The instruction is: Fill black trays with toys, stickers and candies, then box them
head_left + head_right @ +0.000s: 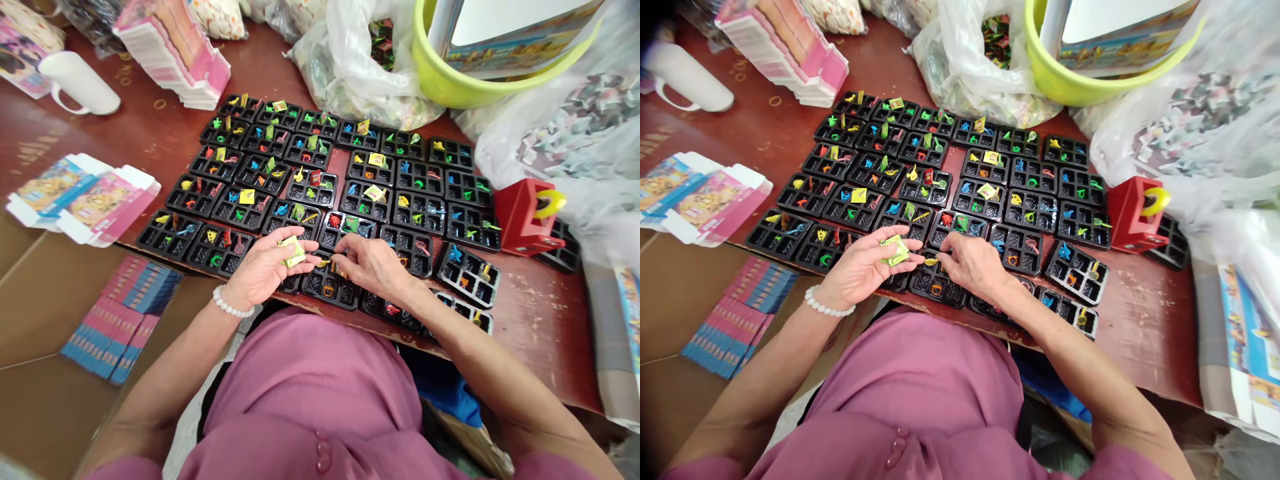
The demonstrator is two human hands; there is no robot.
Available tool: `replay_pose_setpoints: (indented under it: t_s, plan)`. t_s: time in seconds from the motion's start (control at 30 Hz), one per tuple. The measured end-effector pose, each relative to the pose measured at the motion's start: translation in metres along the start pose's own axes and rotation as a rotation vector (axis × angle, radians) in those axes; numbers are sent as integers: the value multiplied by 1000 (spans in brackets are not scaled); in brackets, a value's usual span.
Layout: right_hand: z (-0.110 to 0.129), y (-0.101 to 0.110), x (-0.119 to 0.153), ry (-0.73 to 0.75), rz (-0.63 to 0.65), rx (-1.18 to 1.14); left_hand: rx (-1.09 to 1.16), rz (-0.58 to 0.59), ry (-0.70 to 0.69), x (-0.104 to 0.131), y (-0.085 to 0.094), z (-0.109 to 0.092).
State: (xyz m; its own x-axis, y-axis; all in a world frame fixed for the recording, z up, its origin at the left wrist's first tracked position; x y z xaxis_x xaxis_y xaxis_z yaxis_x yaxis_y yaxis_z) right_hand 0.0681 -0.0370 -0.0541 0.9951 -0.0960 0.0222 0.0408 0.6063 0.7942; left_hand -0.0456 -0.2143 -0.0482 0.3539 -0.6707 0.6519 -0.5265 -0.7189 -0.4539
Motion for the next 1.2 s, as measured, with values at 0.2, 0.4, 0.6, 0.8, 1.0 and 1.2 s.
replay_pose_setpoints:
  t_s: [0.2, 0.4, 0.6, 0.8, 1.0, 1.2]
  plan:
    - [9, 5, -4, 183, -195, -264, -211, 81, 7, -8, -10, 15]
    - [8, 9, 1, 154, -199, -346, -379, -25, -58, -15, -19, 20]
    - [5, 16, 14, 155, -184, -272, -380, -45, -71, -22, -36, 23]
    - [-31, 50, 26, 31, -322, -97, -186, 23, -16, -26, -53, 20]
    - [-86, 68, 32, -176, -396, 241, -33, 65, 81, -16, -52, 11]
    - [-98, 71, 43, -306, -309, 350, -72, 63, 102, -18, -48, 16]
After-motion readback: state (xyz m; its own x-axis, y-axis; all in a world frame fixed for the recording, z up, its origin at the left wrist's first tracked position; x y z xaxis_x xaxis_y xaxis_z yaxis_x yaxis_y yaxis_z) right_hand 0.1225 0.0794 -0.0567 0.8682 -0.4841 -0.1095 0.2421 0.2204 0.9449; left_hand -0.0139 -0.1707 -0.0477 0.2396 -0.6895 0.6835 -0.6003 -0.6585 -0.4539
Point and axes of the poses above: each hand's wrist, its own x-axis away from the middle knuckle, its own y-axis out of the back of the hand, z = x × y, the point moved 1 cm from there along -x, towards the middle knuckle, and after that the axes turned 14 degrees about y, right-handed, at the moved point
